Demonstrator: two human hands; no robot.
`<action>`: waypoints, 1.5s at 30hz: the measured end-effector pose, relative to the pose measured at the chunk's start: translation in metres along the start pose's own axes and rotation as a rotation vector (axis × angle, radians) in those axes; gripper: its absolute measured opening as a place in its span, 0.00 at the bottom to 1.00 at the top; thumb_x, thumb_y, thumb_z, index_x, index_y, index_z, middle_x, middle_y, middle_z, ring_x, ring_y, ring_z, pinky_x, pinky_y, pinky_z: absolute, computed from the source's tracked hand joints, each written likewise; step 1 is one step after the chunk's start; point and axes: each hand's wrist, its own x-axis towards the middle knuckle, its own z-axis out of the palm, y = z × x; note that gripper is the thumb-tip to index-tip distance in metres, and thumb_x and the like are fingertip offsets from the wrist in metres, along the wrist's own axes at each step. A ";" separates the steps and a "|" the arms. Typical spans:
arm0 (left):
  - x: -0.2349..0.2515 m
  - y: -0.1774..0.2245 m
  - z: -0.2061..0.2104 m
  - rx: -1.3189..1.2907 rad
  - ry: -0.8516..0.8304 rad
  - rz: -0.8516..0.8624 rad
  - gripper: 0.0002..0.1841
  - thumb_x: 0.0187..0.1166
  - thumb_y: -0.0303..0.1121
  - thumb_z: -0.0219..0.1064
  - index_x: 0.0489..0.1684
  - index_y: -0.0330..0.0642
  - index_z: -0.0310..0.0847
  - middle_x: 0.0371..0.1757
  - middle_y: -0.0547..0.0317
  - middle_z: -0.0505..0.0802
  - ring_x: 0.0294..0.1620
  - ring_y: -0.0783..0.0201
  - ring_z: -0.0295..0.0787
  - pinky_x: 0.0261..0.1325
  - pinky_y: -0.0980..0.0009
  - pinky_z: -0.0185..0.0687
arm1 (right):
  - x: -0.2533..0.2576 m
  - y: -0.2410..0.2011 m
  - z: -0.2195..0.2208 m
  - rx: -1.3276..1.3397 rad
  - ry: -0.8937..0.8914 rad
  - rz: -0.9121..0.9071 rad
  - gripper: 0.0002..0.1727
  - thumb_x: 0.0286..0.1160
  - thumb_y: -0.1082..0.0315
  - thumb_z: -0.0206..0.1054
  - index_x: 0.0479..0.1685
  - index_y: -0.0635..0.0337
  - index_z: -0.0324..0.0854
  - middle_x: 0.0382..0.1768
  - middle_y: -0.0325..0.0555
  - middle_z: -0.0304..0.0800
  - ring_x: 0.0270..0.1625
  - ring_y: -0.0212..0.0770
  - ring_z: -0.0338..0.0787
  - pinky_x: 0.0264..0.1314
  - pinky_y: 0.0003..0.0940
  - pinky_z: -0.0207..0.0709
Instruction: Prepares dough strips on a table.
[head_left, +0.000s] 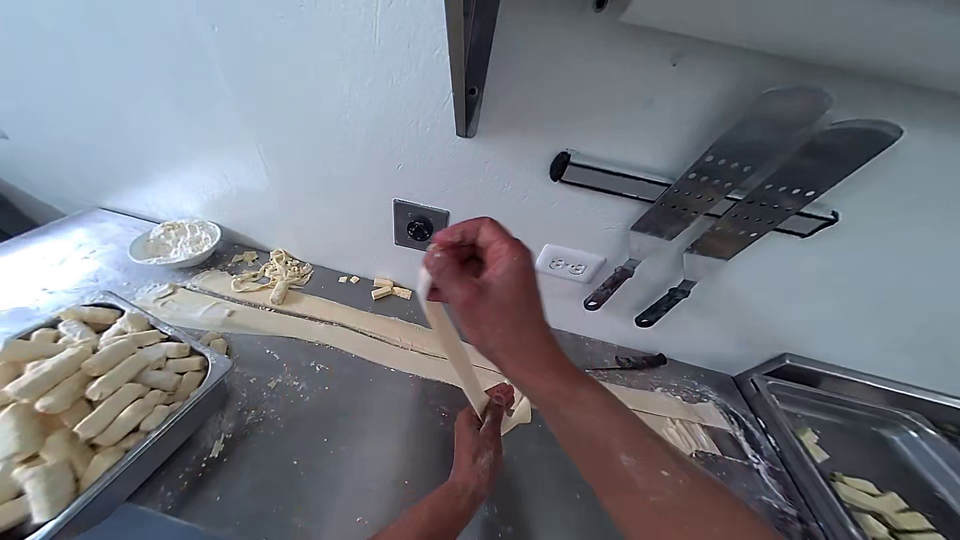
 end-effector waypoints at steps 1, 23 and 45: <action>-0.010 0.017 0.002 -0.100 0.031 -0.047 0.17 0.90 0.27 0.46 0.57 0.23 0.78 0.45 0.56 0.95 0.49 0.74 0.93 0.60 0.74 0.87 | 0.005 0.003 0.010 -0.011 -0.064 -0.028 0.11 0.77 0.75 0.67 0.53 0.70 0.81 0.42 0.50 0.89 0.38 0.34 0.91 0.43 0.31 0.89; -0.009 0.250 -0.141 -0.142 0.186 0.257 0.33 0.94 0.52 0.21 0.78 0.51 0.70 0.67 0.59 0.91 0.69 0.58 0.89 0.69 0.56 0.86 | -0.019 0.212 -0.092 -0.343 -1.252 0.438 0.21 0.81 0.55 0.70 0.42 0.71 0.86 0.47 0.52 0.86 0.45 0.38 0.81 0.50 0.40 0.73; -0.002 0.058 -0.223 0.328 0.515 -0.737 0.16 0.90 0.41 0.59 0.53 0.33 0.74 0.26 0.57 0.84 0.20 0.67 0.83 0.26 0.70 0.84 | -0.002 0.142 -0.158 -0.163 -0.801 0.538 0.04 0.76 0.74 0.70 0.34 0.59 0.81 0.24 0.32 0.84 0.29 0.23 0.83 0.38 0.21 0.78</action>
